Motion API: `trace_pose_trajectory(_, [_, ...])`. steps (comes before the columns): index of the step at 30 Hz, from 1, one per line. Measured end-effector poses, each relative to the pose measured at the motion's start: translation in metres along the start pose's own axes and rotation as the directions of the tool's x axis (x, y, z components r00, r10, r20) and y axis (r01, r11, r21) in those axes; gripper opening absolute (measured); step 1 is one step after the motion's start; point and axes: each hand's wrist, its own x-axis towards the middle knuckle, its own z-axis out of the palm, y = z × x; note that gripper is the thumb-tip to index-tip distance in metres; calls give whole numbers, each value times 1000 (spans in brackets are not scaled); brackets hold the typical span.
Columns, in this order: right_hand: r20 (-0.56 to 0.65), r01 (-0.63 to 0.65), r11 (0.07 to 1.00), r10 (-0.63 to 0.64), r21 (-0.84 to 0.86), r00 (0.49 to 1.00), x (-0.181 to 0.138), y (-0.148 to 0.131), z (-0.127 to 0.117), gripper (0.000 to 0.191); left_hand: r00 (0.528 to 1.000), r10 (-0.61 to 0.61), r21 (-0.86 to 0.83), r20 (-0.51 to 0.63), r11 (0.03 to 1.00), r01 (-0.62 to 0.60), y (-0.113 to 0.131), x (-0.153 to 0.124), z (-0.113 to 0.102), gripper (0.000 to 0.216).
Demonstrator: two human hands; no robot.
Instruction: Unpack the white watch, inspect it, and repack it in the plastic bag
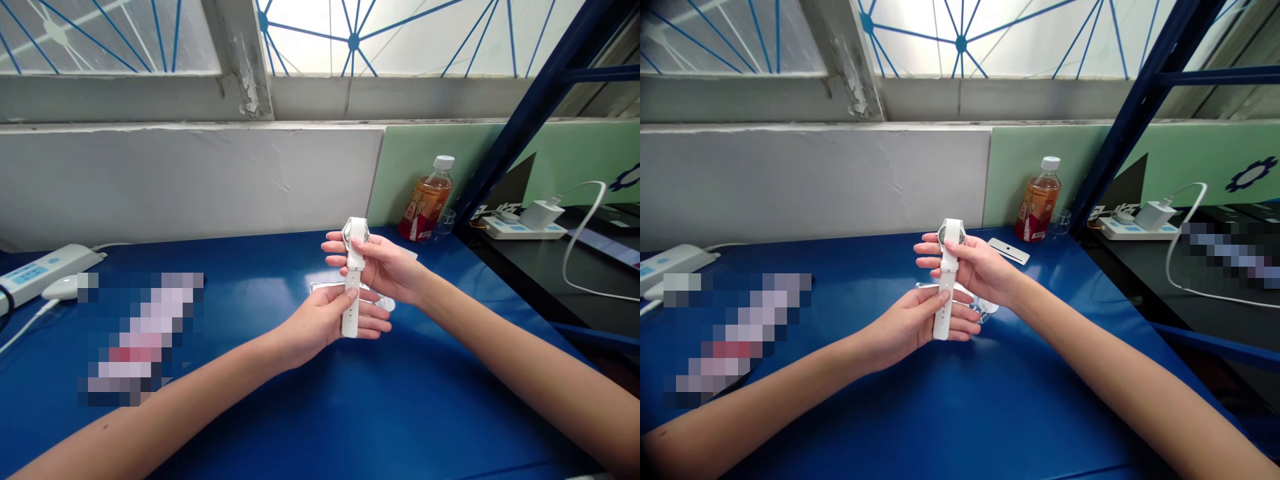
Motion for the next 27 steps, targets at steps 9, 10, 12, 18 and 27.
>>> trace_pose_trajectory(9, [-15,9,1000,-9,2,1000,1,2,-3,23,1000,-17,40,-11,999,17,-3,0,1,42])
trace_pose_trajectory(10, [-22,11,1000,-11,-5,1000,1,2,-3,23,1000,-21,36,-11,999,22,-3,0,1,41])
trace_pose_trajectory(12, [-34,17,1000,-18,-17,999,1,2,-3,22,1000,-31,21,2,999,31,-2,0,-1,39])
trace_pose_trajectory(18, [-42,22,1000,-22,-10,999,1,2,-3,20,999,-31,-16,26,999,31,-3,-1,-3,36])
trace_pose_trajectory(27, [-46,-1,1000,0,-20,999,1,1,-3,23,999,-38,-30,29,999,38,-3,-2,-1,38])
